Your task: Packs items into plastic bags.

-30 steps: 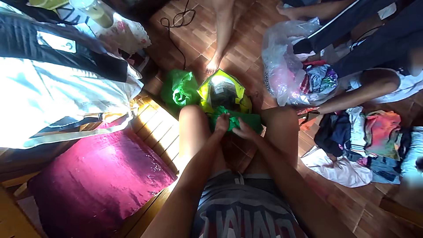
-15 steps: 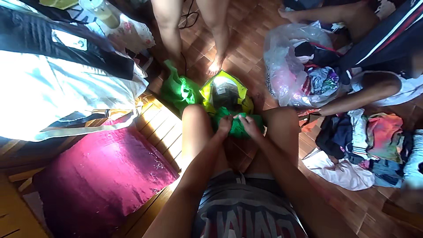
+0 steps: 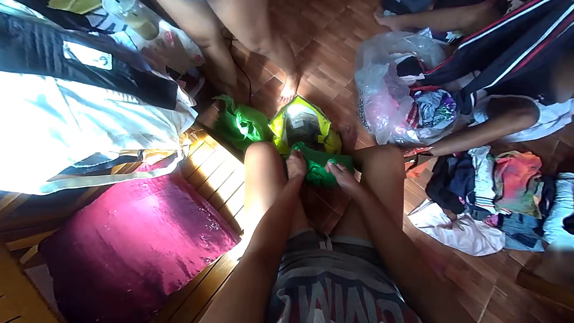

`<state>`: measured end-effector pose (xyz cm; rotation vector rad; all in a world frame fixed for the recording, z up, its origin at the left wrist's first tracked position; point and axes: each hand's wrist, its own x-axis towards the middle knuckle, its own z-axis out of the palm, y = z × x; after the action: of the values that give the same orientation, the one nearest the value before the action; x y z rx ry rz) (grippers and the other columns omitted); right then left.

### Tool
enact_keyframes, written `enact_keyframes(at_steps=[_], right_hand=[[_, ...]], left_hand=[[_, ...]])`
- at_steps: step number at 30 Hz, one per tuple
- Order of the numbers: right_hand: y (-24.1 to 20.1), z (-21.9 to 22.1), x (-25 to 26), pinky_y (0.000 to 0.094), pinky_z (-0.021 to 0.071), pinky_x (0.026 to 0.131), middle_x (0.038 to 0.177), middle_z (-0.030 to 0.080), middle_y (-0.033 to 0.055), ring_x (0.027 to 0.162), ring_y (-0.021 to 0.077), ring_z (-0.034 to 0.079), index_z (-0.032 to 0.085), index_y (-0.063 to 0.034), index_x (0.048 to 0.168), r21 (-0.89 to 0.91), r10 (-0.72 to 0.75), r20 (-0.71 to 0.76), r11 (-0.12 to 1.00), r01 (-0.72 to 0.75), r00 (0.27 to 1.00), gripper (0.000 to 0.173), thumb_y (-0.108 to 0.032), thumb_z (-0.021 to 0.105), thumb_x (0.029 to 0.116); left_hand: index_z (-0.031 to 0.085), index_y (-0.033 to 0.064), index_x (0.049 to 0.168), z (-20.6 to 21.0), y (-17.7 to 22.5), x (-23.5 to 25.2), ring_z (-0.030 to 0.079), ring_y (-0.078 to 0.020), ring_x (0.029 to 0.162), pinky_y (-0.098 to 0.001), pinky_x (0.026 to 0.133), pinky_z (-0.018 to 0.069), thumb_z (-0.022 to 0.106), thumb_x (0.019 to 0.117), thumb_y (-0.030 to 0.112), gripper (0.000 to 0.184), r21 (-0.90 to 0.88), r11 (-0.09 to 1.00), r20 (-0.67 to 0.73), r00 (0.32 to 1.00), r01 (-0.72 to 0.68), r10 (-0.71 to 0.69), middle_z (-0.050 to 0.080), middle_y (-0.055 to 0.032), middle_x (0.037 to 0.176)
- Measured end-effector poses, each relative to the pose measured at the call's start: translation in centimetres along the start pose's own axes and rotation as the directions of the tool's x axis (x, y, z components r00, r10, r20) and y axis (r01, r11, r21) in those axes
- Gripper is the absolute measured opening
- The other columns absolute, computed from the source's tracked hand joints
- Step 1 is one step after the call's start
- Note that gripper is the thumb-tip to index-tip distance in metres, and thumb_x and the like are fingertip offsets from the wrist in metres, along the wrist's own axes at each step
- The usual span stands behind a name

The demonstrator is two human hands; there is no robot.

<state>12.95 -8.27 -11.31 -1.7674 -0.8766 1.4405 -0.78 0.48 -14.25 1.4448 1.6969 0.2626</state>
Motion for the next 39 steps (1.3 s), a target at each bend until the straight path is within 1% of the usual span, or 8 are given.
enact_keyframes(at_steps=[7, 11, 13, 16, 20, 23, 31, 39], right_hand=[[0.5, -0.9, 2.2, 0.0376, 0.0487, 0.089, 0.101, 0.061, 0.0156, 0.095, 0.0204, 0.059, 0.057, 0.0042, 0.107, 0.228, 0.094, -0.190, 0.972, -0.049, 0.977, 0.043, -0.029, 0.031, 0.1139], [0.7, -0.3, 1.8, 0.0448, 0.0451, 0.107, 0.133, 0.060, 0.0238, 0.124, 0.0298, 0.058, 0.051, 0.0065, 0.136, -0.010, -0.105, -0.053, 0.994, 0.105, 0.993, 0.035, -0.015, 0.037, 0.1120], [1.8, -0.3, 2.1, 0.0575, 0.0345, 0.118, 0.156, 0.041, 0.0251, 0.143, 0.0374, 0.043, 0.027, -0.0026, 0.158, -0.213, -0.185, 0.076, 0.957, 0.197, 0.980, 0.070, -0.018, 0.062, 0.0999], [2.3, 0.0, 2.5, 0.0700, 0.0140, 0.120, 0.155, 0.042, 0.0271, 0.147, 0.0430, 0.036, 0.008, -0.0077, 0.165, -0.344, -0.090, 0.117, 0.930, 0.126, 0.989, 0.108, -0.029, 0.080, 0.0873], [2.6, 0.5, 3.5, 0.0645, 0.0096, 0.123, 0.153, 0.047, 0.0241, 0.147, 0.0389, 0.037, 0.028, -0.0042, 0.161, -0.457, 0.024, 0.216, 0.886, 0.079, 0.976, 0.081, -0.018, 0.072, 0.0941], [2.2, 1.3, 3.5, 0.0561, 0.0346, 0.117, 0.137, 0.060, 0.0273, 0.134, 0.0401, 0.053, 0.057, 0.0032, 0.140, -0.494, 0.024, 0.059, 0.869, 0.009, 0.998, 0.039, -0.013, 0.058, 0.1045], [0.6, 1.7, 3.5, 0.0525, 0.0356, 0.117, 0.143, 0.054, 0.0294, 0.138, 0.0401, 0.049, 0.054, 0.0058, 0.141, -0.363, 0.052, -0.057, 0.929, -0.069, 0.997, 0.036, -0.006, 0.049, 0.1069], [1.3, 1.0, 3.2, 0.0479, 0.0335, 0.119, 0.146, 0.053, 0.0268, 0.140, 0.0358, 0.048, 0.051, 0.0052, 0.145, -0.348, 0.039, 0.009, 0.937, -0.034, 0.999, 0.039, -0.008, 0.048, 0.1081]], left_hand=[[0.049, 0.0010, 0.147, -1.3, -0.5, -1.5, 0.053, -0.0376, 0.136, -0.0540, 0.115, 0.0402, 0.068, 0.0997, 0.032, 0.059, 0.102, 0.834, 0.501, 0.752, -0.543, 0.429, 0.055, -0.0244, 0.144], [0.062, -0.0036, 0.133, -0.6, -0.2, -1.7, 0.056, -0.0401, 0.132, -0.0542, 0.114, 0.0397, 0.058, 0.1029, 0.009, 0.033, 0.185, 0.874, 0.488, 0.814, -0.449, 0.315, 0.061, -0.0262, 0.136], [0.065, -0.0031, 0.129, -0.8, 0.0, -1.4, 0.061, -0.0395, 0.124, -0.0558, 0.109, 0.0433, 0.059, 0.1018, 0.006, 0.029, 0.077, 0.923, 0.461, 0.834, -0.376, 0.302, 0.066, -0.0261, 0.128], [0.067, -0.0041, 0.121, -1.0, -0.6, -0.9, 0.066, -0.0335, 0.110, -0.0524, 0.101, 0.0486, 0.060, 0.1016, 0.007, 0.024, -0.059, 0.948, 0.448, 0.840, -0.313, 0.305, 0.069, -0.0240, 0.116], [0.067, -0.0068, 0.115, -0.6, -0.9, -1.3, 0.066, -0.0262, 0.101, -0.0459, 0.097, 0.0504, 0.057, 0.1027, 0.005, 0.020, -0.171, 0.944, 0.414, 0.849, -0.281, 0.327, 0.070, -0.0216, 0.108], [0.066, -0.0057, 0.119, -0.4, -0.6, -2.0, 0.066, -0.0279, 0.105, -0.0474, 0.099, 0.0492, 0.057, 0.1036, 0.008, 0.022, -0.165, 0.952, 0.407, 0.861, -0.258, 0.304, 0.069, -0.0216, 0.111], [0.030, 0.0016, 0.158, -0.4, -0.7, -2.2, 0.041, -0.0426, 0.144, -0.0557, 0.118, 0.0343, 0.073, 0.0947, 0.019, 0.078, 0.407, 0.789, 0.500, 0.835, -0.461, 0.230, 0.041, -0.0266, 0.155], [0.059, 0.0020, 0.140, -0.6, 0.7, -2.3, 0.052, -0.0420, 0.134, -0.0558, 0.110, 0.0436, 0.055, 0.0970, -0.005, 0.043, 0.503, 0.761, 0.440, 0.879, -0.410, 0.183, 0.051, -0.0238, 0.148]])
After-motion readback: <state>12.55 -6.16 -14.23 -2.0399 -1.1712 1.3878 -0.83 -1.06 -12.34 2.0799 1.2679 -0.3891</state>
